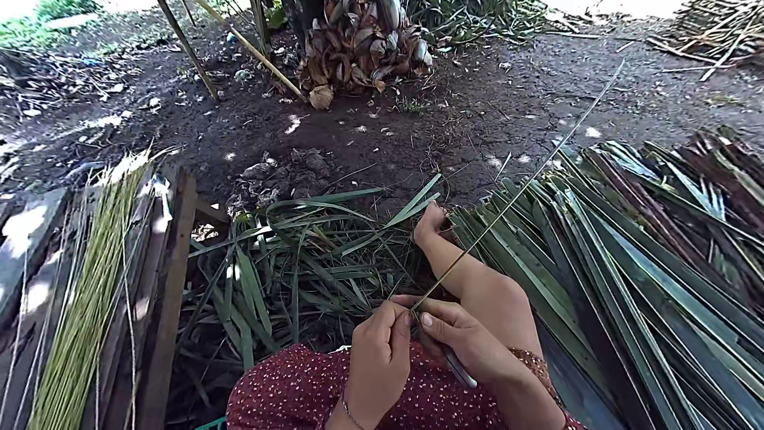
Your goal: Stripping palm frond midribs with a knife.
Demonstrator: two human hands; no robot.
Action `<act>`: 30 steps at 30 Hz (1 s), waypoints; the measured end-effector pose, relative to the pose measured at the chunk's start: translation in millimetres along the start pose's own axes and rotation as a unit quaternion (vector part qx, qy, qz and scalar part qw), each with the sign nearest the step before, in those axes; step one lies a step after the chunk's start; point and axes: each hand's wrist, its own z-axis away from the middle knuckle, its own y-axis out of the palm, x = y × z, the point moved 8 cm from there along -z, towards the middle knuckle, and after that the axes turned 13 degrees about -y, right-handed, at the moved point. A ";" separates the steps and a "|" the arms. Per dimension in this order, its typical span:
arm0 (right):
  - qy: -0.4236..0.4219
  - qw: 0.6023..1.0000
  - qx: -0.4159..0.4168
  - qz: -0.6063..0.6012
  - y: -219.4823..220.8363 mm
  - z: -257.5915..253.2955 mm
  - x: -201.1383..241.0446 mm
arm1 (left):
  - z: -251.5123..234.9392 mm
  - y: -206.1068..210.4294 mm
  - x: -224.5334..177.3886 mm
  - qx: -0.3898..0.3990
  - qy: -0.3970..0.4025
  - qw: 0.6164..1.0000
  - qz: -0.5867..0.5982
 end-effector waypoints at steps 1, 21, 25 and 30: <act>-0.003 1.000 -0.004 0.005 1.9 -0.1 -0.1 | 2.8 -0.9 -4.0 -0.019 0.021 0.999 -0.025; -0.075 0.968 -0.205 0.125 -70.0 -25.8 51.7 | 24.1 -52.6 -10.5 -0.084 0.080 0.967 -0.227; 0.016 0.999 -0.012 0.050 -13.3 -22.8 24.0 | 20.8 -54.2 -10.3 -0.063 0.070 0.970 -0.225; -0.076 0.968 -0.211 0.112 -84.6 -36.2 67.9 | 31.6 -76.9 -6.5 -0.025 0.055 0.973 -0.224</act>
